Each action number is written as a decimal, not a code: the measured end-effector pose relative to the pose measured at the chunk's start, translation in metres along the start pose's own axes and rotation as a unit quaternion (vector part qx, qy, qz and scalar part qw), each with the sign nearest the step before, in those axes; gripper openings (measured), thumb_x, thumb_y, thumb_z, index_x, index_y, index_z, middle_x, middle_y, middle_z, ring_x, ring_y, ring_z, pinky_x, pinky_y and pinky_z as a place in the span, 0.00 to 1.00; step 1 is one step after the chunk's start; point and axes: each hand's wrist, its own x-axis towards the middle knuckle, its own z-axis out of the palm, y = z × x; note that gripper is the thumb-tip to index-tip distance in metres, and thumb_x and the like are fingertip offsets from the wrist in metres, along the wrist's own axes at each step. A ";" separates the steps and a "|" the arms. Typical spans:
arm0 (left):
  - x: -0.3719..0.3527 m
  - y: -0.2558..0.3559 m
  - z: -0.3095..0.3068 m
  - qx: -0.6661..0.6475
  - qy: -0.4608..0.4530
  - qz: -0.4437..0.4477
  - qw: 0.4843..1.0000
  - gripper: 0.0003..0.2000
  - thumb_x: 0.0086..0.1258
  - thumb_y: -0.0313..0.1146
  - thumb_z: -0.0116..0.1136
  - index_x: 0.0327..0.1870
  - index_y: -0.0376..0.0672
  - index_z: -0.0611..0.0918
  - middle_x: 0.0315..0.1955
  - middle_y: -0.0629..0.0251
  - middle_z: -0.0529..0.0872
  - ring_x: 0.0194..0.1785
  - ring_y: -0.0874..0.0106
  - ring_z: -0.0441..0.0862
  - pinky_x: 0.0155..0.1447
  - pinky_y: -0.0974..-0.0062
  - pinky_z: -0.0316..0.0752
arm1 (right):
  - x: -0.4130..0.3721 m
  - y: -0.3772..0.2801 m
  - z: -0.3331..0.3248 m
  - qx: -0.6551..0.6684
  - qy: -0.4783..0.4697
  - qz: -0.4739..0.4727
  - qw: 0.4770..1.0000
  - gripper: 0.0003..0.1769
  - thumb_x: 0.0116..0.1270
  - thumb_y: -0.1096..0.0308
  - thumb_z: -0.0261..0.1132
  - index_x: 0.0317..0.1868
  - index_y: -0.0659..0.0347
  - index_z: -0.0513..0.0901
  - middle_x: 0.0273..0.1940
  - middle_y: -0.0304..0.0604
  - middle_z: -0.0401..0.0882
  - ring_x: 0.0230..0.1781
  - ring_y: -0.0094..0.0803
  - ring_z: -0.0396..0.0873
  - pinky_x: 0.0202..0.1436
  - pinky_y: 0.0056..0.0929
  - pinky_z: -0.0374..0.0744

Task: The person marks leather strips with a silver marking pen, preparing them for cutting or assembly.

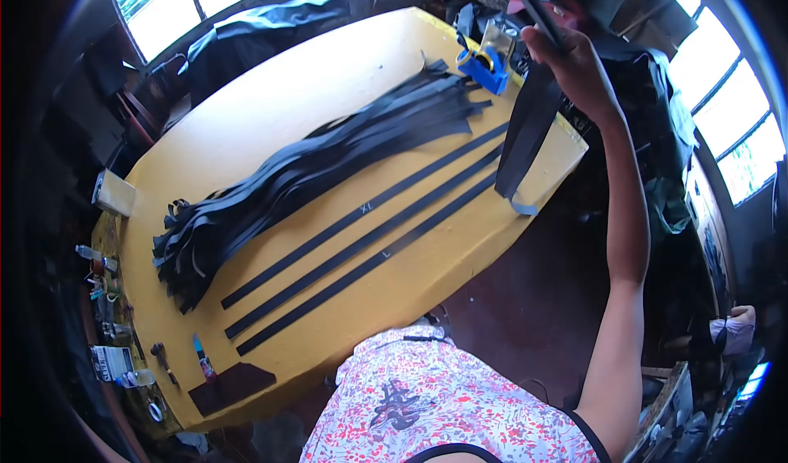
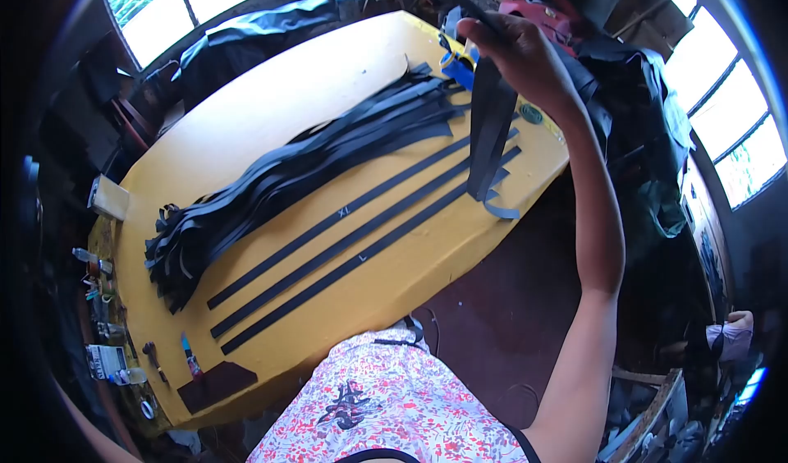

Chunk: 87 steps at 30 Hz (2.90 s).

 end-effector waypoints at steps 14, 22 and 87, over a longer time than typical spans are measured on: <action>0.006 -0.022 -0.004 0.024 -0.004 -0.063 0.998 0.12 0.71 0.32 0.57 0.51 0.36 0.79 0.32 0.68 0.80 0.25 0.83 0.70 0.25 0.89 0.61 | 0.008 -0.035 -0.003 -0.024 -0.095 -0.124 0.987 0.16 0.74 0.57 0.55 0.46 0.60 0.80 0.29 0.35 0.80 0.28 0.20 0.79 0.36 0.21 0.75; -0.002 -0.018 -0.011 0.038 0.011 -0.080 0.996 0.12 0.71 0.33 0.56 0.51 0.38 0.80 0.32 0.70 0.79 0.25 0.85 0.69 0.25 0.89 0.60 | 0.073 -0.074 -0.049 0.166 0.000 -0.191 0.967 0.14 0.74 0.57 0.55 0.44 0.60 0.78 0.29 0.35 0.78 0.28 0.21 0.77 0.36 0.22 0.75; -0.308 -0.420 0.126 0.071 0.022 -0.575 0.815 0.08 0.70 0.36 0.58 0.43 0.45 0.85 0.27 0.77 0.80 0.23 0.85 0.71 0.24 0.86 0.65 | -0.065 0.369 0.011 -0.332 -0.322 -0.147 0.874 0.13 0.63 0.70 0.65 0.46 0.69 0.79 0.48 0.60 0.80 0.49 0.55 0.79 0.54 0.43 0.77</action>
